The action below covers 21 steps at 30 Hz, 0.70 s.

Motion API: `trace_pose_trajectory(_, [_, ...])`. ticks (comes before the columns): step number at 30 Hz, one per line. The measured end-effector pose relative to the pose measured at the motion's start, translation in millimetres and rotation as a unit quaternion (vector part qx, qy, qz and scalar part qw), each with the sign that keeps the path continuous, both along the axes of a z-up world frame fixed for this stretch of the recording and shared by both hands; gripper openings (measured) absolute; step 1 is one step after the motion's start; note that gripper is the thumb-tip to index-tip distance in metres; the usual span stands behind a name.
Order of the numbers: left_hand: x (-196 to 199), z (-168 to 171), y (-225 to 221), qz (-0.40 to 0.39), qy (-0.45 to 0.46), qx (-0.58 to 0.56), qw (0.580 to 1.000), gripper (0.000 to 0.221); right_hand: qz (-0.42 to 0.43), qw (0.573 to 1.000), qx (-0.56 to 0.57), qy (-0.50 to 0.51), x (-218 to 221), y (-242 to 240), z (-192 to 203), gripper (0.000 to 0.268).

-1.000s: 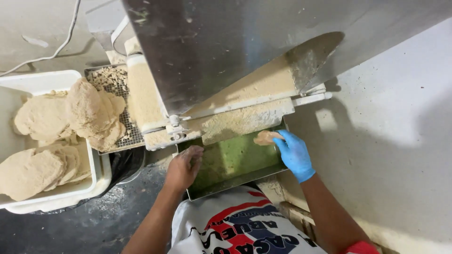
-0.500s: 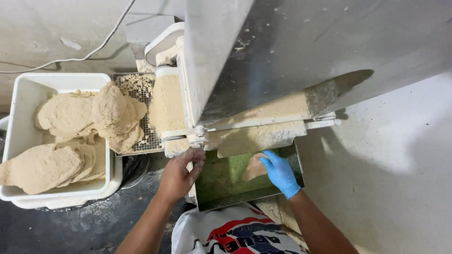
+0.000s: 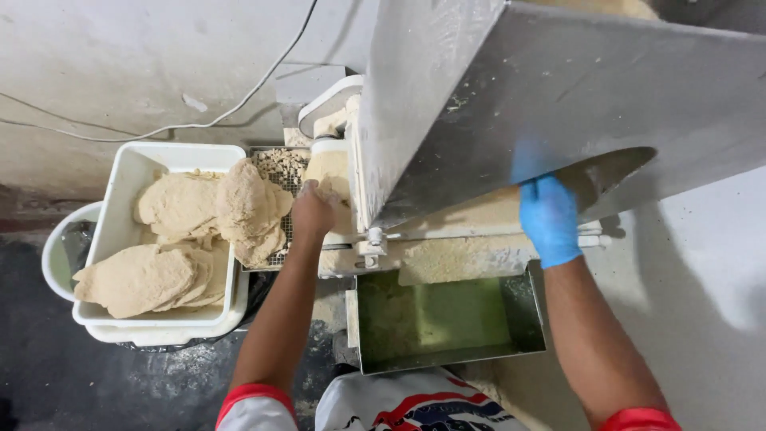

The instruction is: Breading chicken pieces by dipping them in a liquid marinade and placing them into an industrial breading machine.

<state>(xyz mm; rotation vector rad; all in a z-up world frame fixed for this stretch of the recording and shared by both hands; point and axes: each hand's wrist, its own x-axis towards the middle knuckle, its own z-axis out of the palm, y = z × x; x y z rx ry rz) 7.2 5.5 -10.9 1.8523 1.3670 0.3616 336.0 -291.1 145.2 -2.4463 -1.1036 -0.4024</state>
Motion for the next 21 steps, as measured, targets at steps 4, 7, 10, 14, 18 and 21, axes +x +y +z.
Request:
trace_pose_trajectory(4, [21.5, 3.7, 7.9, 0.023, 0.047, -0.010, 0.999, 0.059, 0.125, 0.983, -0.114, 0.066, -43.4, 17.6, -52.2, 0.027])
trace_pose_trajectory(7, [26.0, -11.9, 14.1, 0.058, 0.077, -0.015, 0.995, 0.066, 0.212, 0.949, -0.136, 0.188, -129.7, 1.9, -40.2, 0.040])
trace_pose_trajectory(10, [22.0, 2.0, 13.7, 0.067, 0.092, -0.031, 0.993, 0.073, 0.264, 0.886, -0.212, 0.316, -163.3, -44.1, -89.8, 0.037])
trace_pose_trajectory(14, [17.7, 71.4, 18.0, 0.110, 0.112, -0.200, 0.967, 0.070, 0.198, 0.739, -0.494, 0.412, -127.7, -106.6, -276.8, 0.083])
trace_pose_trajectory(18, [15.8, 30.8, 27.8, 0.191, 0.009, -0.185, 0.964, 0.069, 0.172, 0.784, -0.429, 0.414, -113.2, -107.6, -312.4, 0.086])
trace_pose_trajectory(21, [8.9, 26.0, 30.5, 0.212, -0.045, -0.200, 0.956, 0.062, 0.202, 0.833, -0.394, 0.331, -120.1, -92.2, -320.6, 0.094])
